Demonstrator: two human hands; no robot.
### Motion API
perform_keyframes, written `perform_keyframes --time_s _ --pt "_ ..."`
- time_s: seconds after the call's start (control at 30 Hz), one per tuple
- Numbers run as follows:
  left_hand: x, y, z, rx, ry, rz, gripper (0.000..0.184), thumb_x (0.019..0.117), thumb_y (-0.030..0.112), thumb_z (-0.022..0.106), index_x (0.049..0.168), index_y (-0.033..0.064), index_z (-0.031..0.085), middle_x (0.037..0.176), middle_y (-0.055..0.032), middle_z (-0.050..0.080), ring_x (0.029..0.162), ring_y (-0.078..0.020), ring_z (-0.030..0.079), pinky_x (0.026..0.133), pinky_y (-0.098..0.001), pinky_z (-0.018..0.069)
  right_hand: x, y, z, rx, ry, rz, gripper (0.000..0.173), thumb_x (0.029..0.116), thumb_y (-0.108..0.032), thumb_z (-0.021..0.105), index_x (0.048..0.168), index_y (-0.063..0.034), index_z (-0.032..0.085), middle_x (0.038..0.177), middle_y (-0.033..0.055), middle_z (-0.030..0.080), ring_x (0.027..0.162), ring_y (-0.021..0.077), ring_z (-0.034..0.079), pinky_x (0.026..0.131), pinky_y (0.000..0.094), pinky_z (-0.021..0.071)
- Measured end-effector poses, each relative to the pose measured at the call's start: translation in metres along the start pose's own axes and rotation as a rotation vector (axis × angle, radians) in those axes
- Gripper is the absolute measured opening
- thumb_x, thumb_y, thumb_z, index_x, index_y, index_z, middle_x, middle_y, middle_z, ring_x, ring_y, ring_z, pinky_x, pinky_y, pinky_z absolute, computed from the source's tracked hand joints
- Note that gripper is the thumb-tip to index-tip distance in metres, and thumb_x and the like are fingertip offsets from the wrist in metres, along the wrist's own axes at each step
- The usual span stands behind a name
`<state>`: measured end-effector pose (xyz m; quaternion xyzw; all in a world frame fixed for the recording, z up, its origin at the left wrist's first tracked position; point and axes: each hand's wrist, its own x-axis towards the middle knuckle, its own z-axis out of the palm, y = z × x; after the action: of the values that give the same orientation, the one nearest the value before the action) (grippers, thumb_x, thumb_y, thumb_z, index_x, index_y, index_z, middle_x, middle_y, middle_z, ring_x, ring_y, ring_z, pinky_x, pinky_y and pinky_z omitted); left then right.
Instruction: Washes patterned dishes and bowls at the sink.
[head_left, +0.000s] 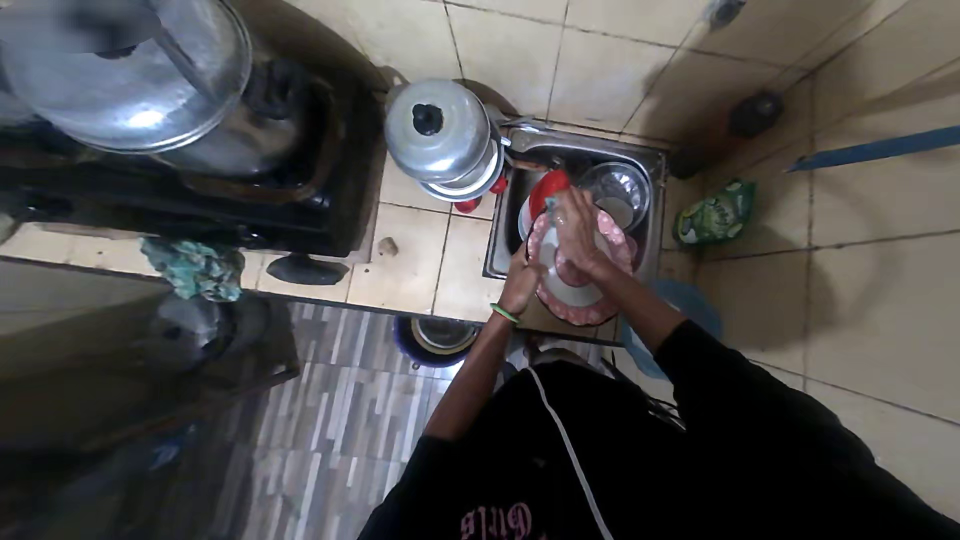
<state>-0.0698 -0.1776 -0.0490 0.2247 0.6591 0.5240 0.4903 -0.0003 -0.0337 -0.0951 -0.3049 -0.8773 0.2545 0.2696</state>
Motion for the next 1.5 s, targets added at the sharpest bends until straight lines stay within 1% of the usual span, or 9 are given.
perform_keyframes --time_s 0.1,0.37,0.53,0.77,0.93,1.1,1.23,1.4,1.5 --pt "0.001 0.005 0.002 0.02 0.013 0.002 0.034 0.0926 -0.001 0.053 0.126 0.0025 0.057 0.101 -0.0057 0.063 0.083 -0.0072 0.06 0.072 -0.0277 0.0517 -0.008 -0.018 0.0 0.188 -0.057 -0.202 0.023 0.094 -0.003 0.053 0.107 0.0061 0.071 0.111 0.0246 0.07 0.115 0.0418 0.063 0.106 0.0528 0.0459" --pt "-0.006 -0.012 0.001 0.026 0.026 -0.031 0.055 0.0882 -0.002 0.054 0.142 0.0102 0.05 0.115 -0.0105 0.064 0.088 -0.0147 0.061 0.07 -0.0344 0.0524 -0.004 -0.008 0.003 0.156 -0.121 -0.169 0.025 0.0978 -0.006 0.054 0.114 0.0037 0.071 0.118 0.0228 0.069 0.121 0.0408 0.061 0.11 0.0522 0.0441" --pt "-0.007 -0.02 0.012 -0.044 0.036 -0.044 0.069 0.0899 0.001 0.057 0.155 0.0094 0.036 0.13 -0.0153 0.061 0.101 -0.0172 0.063 0.083 -0.0382 0.0546 0.033 0.008 -0.007 -0.136 -0.082 0.273 0.037 0.108 -0.02 0.045 0.115 0.006 0.071 0.113 0.0253 0.071 0.112 0.0414 0.067 0.101 0.0538 0.0508" --pt "0.018 0.01 -0.014 -0.019 -0.102 -0.087 0.024 0.0927 0.004 0.049 0.115 0.01 0.057 0.079 0.004 0.058 0.061 -0.0015 0.053 0.056 -0.0199 0.0472 0.019 -0.016 0.012 0.148 0.017 -0.429 0.017 0.0943 -0.01 0.063 0.087 0.0008 0.074 0.087 0.0171 0.072 0.089 0.0341 0.069 0.083 0.0461 0.056" --pt "0.017 0.001 -0.005 -0.048 -0.025 -0.031 0.046 0.0898 0.005 0.051 0.136 0.0065 0.054 0.11 -0.0053 0.065 0.089 -0.0077 0.062 0.075 -0.0299 0.0544 0.037 0.007 0.009 -0.137 0.005 0.017 0.024 0.1013 -0.01 0.055 0.106 0.0046 0.074 0.105 0.0225 0.074 0.103 0.0408 0.07 0.095 0.0528 0.0548" --pt "0.02 0.018 -0.012 0.105 -0.062 -0.05 0.02 0.096 0.006 0.051 0.115 0.0056 0.058 0.073 -0.0014 0.056 0.052 -0.0062 0.048 0.047 -0.0228 0.0436 0.019 -0.008 0.005 0.15 -0.002 -0.277 0.017 0.0953 -0.007 0.06 0.096 0.0044 0.074 0.099 0.0215 0.072 0.1 0.0374 0.069 0.091 0.0483 0.0554" --pt "0.013 0.005 -0.009 0.062 -0.021 -0.014 0.048 0.0938 0.003 0.051 0.142 0.0073 0.052 0.117 -0.01 0.064 0.089 -0.0112 0.06 0.074 -0.0326 0.0524 0.037 0.011 0.002 -0.115 0.036 0.071 0.024 0.1009 -0.007 0.055 0.105 0.008 0.073 0.106 0.0252 0.073 0.105 0.0421 0.07 0.095 0.0522 0.0547" --pt "0.035 0.013 -0.02 0.12 -0.116 -0.02 0.034 0.0884 0.002 0.055 0.122 0.0007 0.061 0.104 -0.0083 0.065 0.09 -0.0113 0.062 0.078 -0.0334 0.0532 0.02 -0.004 0.01 0.118 -0.011 -0.342 0.018 0.0938 -0.009 0.06 0.089 0.0029 0.073 0.092 0.0198 0.072 0.093 0.0371 0.069 0.086 0.0489 0.0557" --pt "0.027 0.009 -0.019 0.11 -0.054 0.028 0.04 0.0945 0.004 0.05 0.133 0.0029 0.058 0.116 -0.0109 0.066 0.095 -0.0135 0.062 0.08 -0.0356 0.0529 0.029 0.008 -0.002 -0.005 -0.07 -0.06 0.023 0.0994 -0.006 0.056 0.105 0.0088 0.072 0.107 0.0255 0.072 0.107 0.0415 0.068 0.098 0.0517 0.0532"
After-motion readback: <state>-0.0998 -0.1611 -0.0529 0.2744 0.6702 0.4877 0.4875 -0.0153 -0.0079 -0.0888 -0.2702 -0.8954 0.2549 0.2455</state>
